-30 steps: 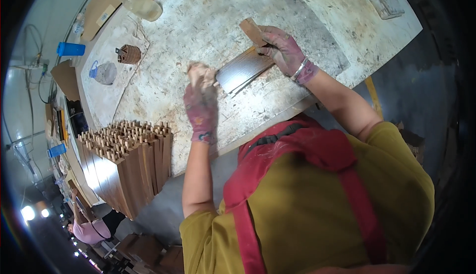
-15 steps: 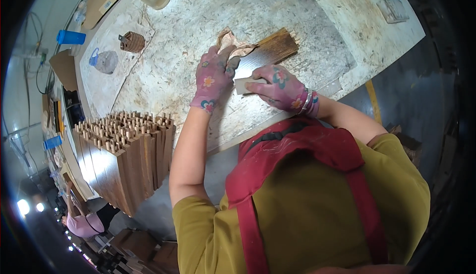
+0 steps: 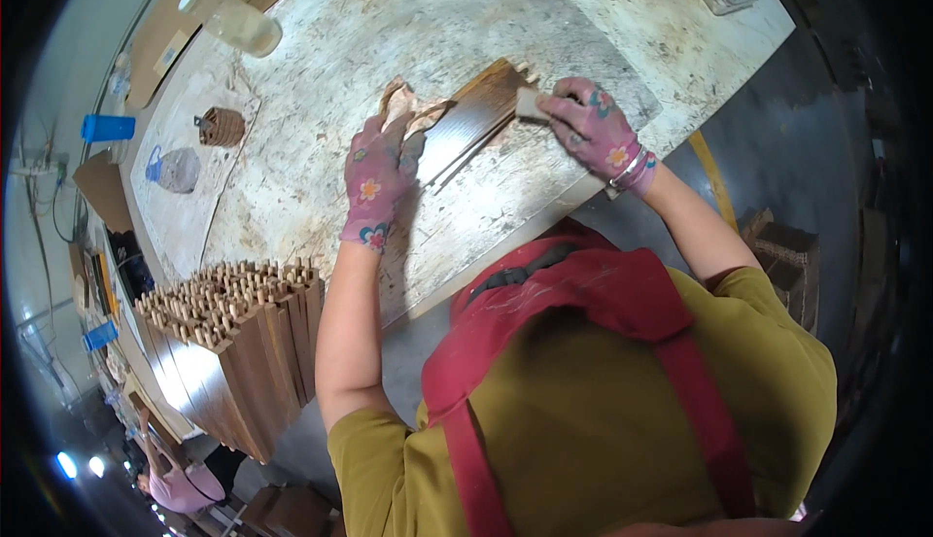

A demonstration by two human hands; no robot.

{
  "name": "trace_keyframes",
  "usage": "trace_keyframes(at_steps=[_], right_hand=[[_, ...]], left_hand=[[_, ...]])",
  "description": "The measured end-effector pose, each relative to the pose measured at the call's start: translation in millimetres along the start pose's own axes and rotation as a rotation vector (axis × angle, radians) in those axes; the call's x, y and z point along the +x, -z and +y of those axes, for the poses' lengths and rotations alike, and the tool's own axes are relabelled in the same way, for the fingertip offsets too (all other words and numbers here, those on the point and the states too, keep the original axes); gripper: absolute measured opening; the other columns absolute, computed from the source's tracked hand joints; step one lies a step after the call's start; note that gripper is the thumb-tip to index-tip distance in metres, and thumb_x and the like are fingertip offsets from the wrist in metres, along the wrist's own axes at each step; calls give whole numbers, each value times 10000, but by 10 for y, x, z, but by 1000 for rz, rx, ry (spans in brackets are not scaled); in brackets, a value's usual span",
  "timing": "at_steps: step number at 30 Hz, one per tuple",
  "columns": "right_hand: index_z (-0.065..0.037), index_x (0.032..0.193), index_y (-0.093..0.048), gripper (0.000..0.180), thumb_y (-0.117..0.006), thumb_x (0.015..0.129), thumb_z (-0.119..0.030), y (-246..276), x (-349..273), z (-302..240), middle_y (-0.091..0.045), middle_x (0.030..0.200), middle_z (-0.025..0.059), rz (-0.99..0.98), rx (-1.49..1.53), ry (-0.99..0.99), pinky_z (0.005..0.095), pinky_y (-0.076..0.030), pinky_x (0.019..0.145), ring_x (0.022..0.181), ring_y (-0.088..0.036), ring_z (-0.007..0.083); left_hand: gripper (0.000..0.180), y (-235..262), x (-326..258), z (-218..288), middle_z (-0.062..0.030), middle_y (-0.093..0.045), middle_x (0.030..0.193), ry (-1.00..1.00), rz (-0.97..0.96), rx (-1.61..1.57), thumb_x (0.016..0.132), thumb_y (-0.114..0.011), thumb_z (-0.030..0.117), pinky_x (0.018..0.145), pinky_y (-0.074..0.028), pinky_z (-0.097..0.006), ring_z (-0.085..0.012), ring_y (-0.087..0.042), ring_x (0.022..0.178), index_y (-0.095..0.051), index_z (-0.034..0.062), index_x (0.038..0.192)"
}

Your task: The person cleans wooden slats and a flexible wooden mat with a cloth. They apply a cleaning liquid from a bottle onto the cloth, wipe individual slats before stacking them, and then unroll and wipe both sides of a large flexible wooden mat on the workbench.

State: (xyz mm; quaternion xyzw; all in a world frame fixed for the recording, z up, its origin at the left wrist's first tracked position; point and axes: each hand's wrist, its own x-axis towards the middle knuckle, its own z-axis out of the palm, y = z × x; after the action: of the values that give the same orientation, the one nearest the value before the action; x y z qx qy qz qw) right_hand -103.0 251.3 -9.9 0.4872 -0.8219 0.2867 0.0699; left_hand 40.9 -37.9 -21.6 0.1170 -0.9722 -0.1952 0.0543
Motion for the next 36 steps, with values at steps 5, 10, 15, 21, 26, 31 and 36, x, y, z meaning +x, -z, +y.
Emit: trace_keyframes(at_steps=[5,10,15,21,26,31,36], right_hand=[[-68,1149,-641,304,-666,850,-121,131,-52,282,-599,1055,109,129,252,-229,357,-506,778,933,-614,244],[-38,1229,-594,390,-653,904,-244,-72,632,-6,-585,1104,75,95,1201,-559,281,-519,790,886,-593,149],[-43,1171,-582,306,-637,923,-215,-671,1047,218,-559,1121,64,-99,1742,-839,287,-521,810,981,-555,156],[-26,1195,-576,325,-660,903,-143,-596,1073,255,-542,1185,87,-252,1765,-760,312,-547,853,1012,-575,181],[-4,1212,-574,338,-659,903,-112,-664,1060,459,-580,1145,86,-389,1419,-365,289,-532,899,1024,-595,174],[6,1232,-559,391,-660,855,-18,-633,1255,450,-588,1220,114,-630,1664,-664,327,-491,963,1121,-577,210],[34,1298,-498,495,-661,897,-206,-589,1315,495,-574,1189,104,-741,1561,-600,268,-498,891,1059,-562,158]], left_hand=[[528,51,-31,-46,-174,-550,1220,10,5,-37,772,-594,136,900,-488,-424,-375,-563,1056,-586,201,1296],[485,569,35,298,-154,-569,1175,66,215,28,823,-655,120,903,-488,-420,-349,-566,1041,-583,200,1296],[489,762,-16,826,-150,-623,1060,-89,184,120,849,-679,256,808,-514,-403,-316,-617,932,-559,148,1311],[517,-80,-489,637,-176,-471,1354,-261,128,96,797,-696,175,1033,-373,-507,-397,-409,1280,-577,159,1299],[504,362,-643,569,-147,-535,1301,-184,1,96,727,-694,95,992,-414,-460,-383,-492,1184,-639,150,1225],[372,-145,-93,1069,-203,-518,1274,-416,28,101,818,-640,189,1033,-373,-526,-397,-438,1262,-627,81,1174],[344,-359,253,1185,-160,-506,1274,-556,-32,172,835,-571,146,1018,-387,-519,-369,-454,1224,-625,87,1170]])
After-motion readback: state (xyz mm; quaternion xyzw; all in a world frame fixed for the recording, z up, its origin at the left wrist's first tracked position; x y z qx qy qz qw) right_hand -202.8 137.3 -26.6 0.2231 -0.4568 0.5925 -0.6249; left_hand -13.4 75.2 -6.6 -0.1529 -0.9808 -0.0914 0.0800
